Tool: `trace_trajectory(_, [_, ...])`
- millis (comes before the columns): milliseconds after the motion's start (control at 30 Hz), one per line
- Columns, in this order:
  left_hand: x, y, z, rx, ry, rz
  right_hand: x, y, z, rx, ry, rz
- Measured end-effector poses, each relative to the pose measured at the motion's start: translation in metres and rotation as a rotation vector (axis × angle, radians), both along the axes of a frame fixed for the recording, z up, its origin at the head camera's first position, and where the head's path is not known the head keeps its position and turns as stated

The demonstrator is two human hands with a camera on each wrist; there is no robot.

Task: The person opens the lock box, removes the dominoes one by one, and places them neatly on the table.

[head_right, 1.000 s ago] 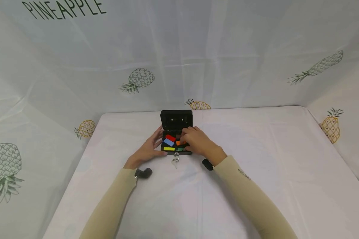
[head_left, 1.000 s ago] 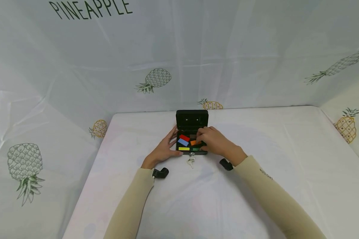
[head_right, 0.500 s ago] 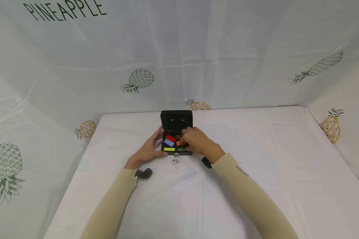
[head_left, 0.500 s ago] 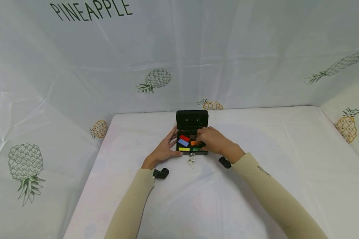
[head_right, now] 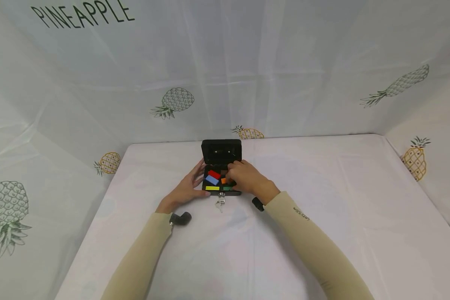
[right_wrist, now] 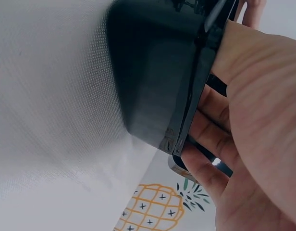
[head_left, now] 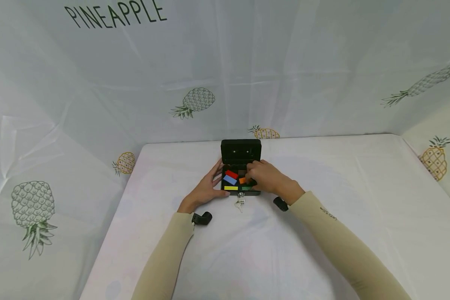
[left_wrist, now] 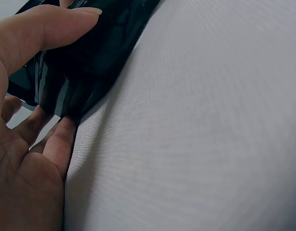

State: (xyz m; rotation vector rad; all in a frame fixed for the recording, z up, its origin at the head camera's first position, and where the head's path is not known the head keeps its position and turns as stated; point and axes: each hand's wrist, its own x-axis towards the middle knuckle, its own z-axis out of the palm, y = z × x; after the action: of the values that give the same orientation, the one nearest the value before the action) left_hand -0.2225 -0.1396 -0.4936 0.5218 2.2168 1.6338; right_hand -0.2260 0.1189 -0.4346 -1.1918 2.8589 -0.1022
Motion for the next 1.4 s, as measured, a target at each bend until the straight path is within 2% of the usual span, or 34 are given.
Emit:
trace_trajectory(400, [-0.001, -0.0002, -0.003, 0.026, 0.007, -0.008, 0.0016, -0.0016, -0.0006, 0.035, 0.018, -0.003])
trace_trajectory(633, [0.0002, 0.0004, -0.0014, 0.014, -0.005, 0.002, 0.0009, -0.0019, -0.0017, 0.029, -0.001, -0.02])
trace_trajectory(1200, [0.0004, 0.001, -0.0002, 0.006, -0.006, 0.013, 0.0014, -0.004, -0.0005, 0.059, 0.019, -0.005])
trace_trajectory(1400, [0.0016, 0.0008, -0.0002, 0.014, -0.012, 0.014, 0.0028, -0.002, -0.0019, 0.02, 0.039, -0.003])
